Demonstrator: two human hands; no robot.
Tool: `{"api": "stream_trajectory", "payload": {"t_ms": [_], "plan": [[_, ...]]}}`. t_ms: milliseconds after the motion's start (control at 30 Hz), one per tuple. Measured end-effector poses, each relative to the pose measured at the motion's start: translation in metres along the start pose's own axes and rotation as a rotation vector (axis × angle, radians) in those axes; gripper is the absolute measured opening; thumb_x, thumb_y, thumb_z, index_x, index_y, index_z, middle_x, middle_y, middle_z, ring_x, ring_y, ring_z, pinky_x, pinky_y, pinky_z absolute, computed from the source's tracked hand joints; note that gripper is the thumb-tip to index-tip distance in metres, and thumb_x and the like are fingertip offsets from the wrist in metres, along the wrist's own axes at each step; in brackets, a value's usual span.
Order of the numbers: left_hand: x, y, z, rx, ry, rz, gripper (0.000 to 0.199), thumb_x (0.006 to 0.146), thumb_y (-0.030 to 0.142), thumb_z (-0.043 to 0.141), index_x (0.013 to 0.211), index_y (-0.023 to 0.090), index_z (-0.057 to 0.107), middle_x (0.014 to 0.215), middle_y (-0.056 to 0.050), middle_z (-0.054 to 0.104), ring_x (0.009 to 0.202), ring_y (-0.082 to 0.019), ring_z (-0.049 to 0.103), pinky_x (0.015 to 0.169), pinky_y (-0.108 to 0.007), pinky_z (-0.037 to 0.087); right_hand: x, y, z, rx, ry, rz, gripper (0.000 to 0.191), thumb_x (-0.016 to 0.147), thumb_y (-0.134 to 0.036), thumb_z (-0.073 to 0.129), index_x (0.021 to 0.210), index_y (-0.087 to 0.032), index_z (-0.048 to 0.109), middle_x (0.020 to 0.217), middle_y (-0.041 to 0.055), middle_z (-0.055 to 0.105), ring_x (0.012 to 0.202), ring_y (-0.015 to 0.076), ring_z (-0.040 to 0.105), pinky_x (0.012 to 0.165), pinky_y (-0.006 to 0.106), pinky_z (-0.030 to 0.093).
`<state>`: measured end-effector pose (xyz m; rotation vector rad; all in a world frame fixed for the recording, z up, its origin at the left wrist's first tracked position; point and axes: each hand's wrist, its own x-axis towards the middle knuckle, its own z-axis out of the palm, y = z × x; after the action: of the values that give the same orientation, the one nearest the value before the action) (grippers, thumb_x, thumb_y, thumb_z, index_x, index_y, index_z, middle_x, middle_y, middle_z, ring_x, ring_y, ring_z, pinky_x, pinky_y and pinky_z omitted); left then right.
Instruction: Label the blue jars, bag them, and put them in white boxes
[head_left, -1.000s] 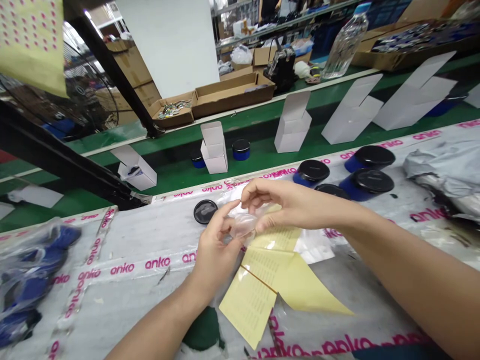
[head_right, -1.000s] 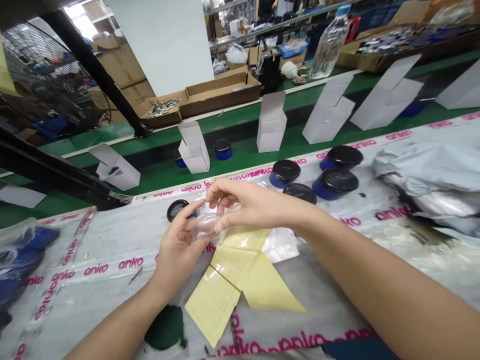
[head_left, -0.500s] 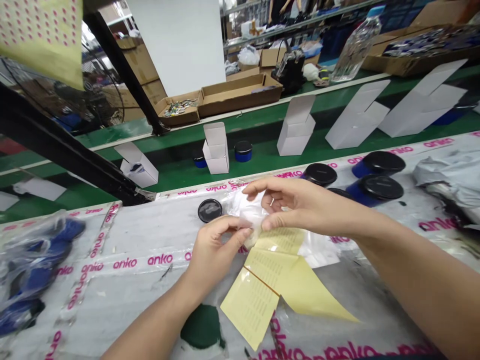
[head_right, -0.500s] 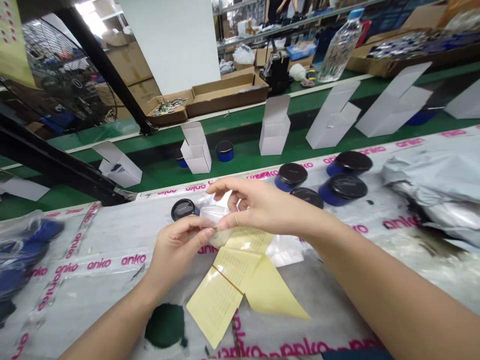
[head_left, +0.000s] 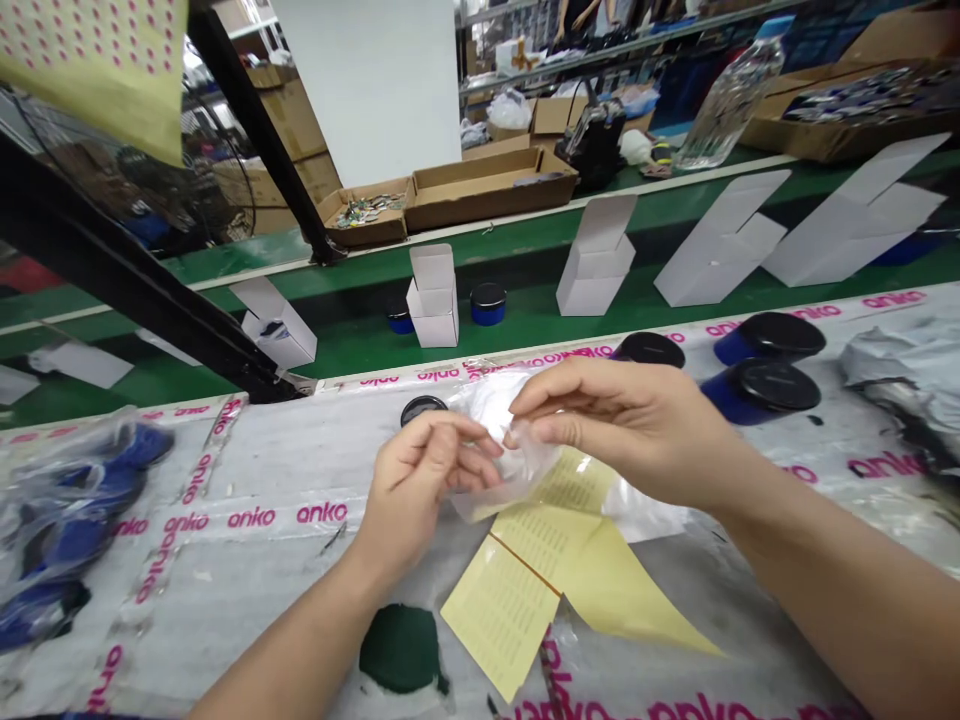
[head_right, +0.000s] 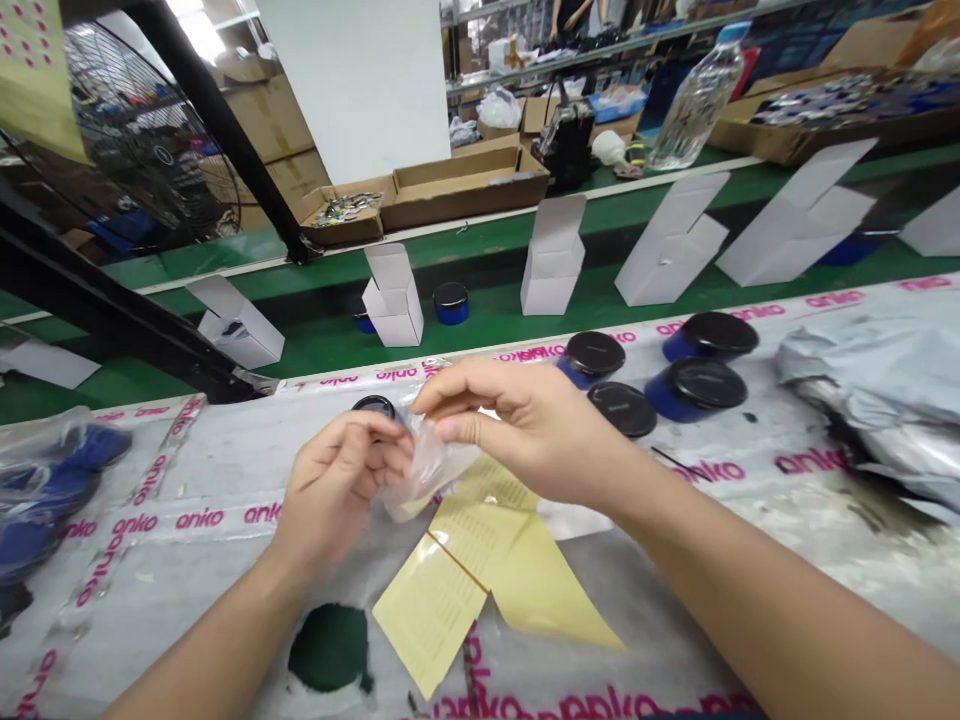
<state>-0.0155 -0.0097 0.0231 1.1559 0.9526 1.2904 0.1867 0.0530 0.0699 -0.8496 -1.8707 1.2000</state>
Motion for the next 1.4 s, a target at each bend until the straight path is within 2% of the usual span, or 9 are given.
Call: {"api": "stream_trajectory", "payload": {"t_ms": [133,400,600,833,1033,1133,1233,1333,1400], "plan": [[-0.001,-0.004,0.006,0.056,0.097,0.107,0.024,0.082,0.032,0.083,0.104,0.027,0.078,0.101,-0.004,0.073,0.080,-0.015,0.069,0.065,-0.025,0.057,-0.005,0.006,0.020,-0.087,0.037,-0.108,0.004,0.089,-0.024,0.069,0.092,-0.026,0.071,0.092,0.0031,0.074,0.084,0.0204,0.070,0.075,0.034,0.058],[-0.002,-0.004,0.002,0.106,0.213,0.218,0.011,0.083,0.012,0.077,0.083,0.023,0.076,0.088,0.000,0.073,0.086,-0.013,0.069,0.076,-0.024,0.057,-0.014,0.017,0.041,-0.336,0.140,-0.398,0.025,0.095,-0.007,0.059,0.108,-0.028,0.064,0.108,0.0063,0.071,0.104,0.0226,0.068,0.088,0.038,0.057],[0.001,0.002,-0.005,0.070,0.294,0.178,0.021,0.076,0.008,0.079,0.091,0.023,0.073,0.086,0.002,0.074,0.082,-0.011,0.070,0.072,-0.019,0.058,-0.011,0.025,0.042,-0.386,0.131,-0.371,0.047,0.094,-0.002,0.059,0.135,-0.024,0.057,0.103,0.0039,0.073,0.083,0.0154,0.068,0.077,0.030,0.058],[0.003,0.018,-0.026,0.203,-0.022,-0.167,0.031,0.082,0.014,0.072,0.111,0.021,0.069,0.083,-0.001,0.072,0.074,-0.012,0.065,0.067,-0.022,0.052,-0.005,0.021,0.030,-0.309,0.121,-0.233,0.024,0.095,-0.014,0.063,0.112,-0.025,0.075,0.098,0.0025,0.076,0.089,0.0169,0.069,0.082,0.031,0.055],[0.003,0.040,-0.058,0.406,-0.504,-0.502,0.009,0.087,0.024,0.067,0.091,0.016,0.070,0.079,-0.001,0.065,0.067,-0.010,0.054,0.062,-0.022,0.041,0.002,0.023,0.024,0.105,-0.458,0.327,0.014,0.091,-0.034,0.068,0.083,-0.023,0.074,0.087,0.0019,0.074,0.082,0.0175,0.067,0.073,0.031,0.051],[0.004,0.044,-0.069,0.410,-0.596,-0.518,0.011,0.082,0.023,0.073,0.079,0.016,0.065,0.068,0.004,0.056,0.061,-0.008,0.045,0.057,-0.020,0.036,0.003,0.031,0.030,0.482,-0.471,0.405,0.022,0.084,-0.041,0.078,0.082,-0.020,0.069,0.096,0.0049,0.074,0.089,0.0182,0.068,0.078,0.031,0.051],[0.007,0.044,-0.077,0.342,-0.634,-0.405,0.014,0.074,0.019,0.080,0.071,0.016,0.066,0.076,0.001,0.060,0.069,-0.010,0.052,0.065,-0.022,0.044,0.003,0.037,0.042,0.754,-0.400,0.434,0.027,0.082,-0.040,0.082,0.081,-0.020,0.065,0.078,0.0014,0.072,0.074,0.0137,0.066,0.071,0.027,0.050],[0.010,0.040,-0.083,0.119,-0.565,-0.261,0.020,0.070,0.027,0.087,0.070,0.017,0.070,0.105,-0.007,0.069,0.090,-0.018,0.064,0.080,-0.029,0.052,0.006,0.041,0.054,0.740,-0.327,0.463,0.026,0.080,-0.037,0.084,0.083,-0.020,0.064,0.064,-0.0029,0.065,0.060,0.0103,0.062,0.061,0.024,0.047],[0.010,0.037,-0.087,0.030,-0.532,-0.296,0.030,0.072,0.041,0.087,0.072,0.016,0.070,0.098,-0.010,0.073,0.084,-0.018,0.067,0.076,-0.030,0.055,0.008,0.043,0.061,0.640,-0.278,0.452,0.027,0.078,-0.035,0.084,0.083,-0.020,0.063,0.065,-0.0034,0.064,0.059,0.0112,0.063,0.061,0.025,0.050]]}}
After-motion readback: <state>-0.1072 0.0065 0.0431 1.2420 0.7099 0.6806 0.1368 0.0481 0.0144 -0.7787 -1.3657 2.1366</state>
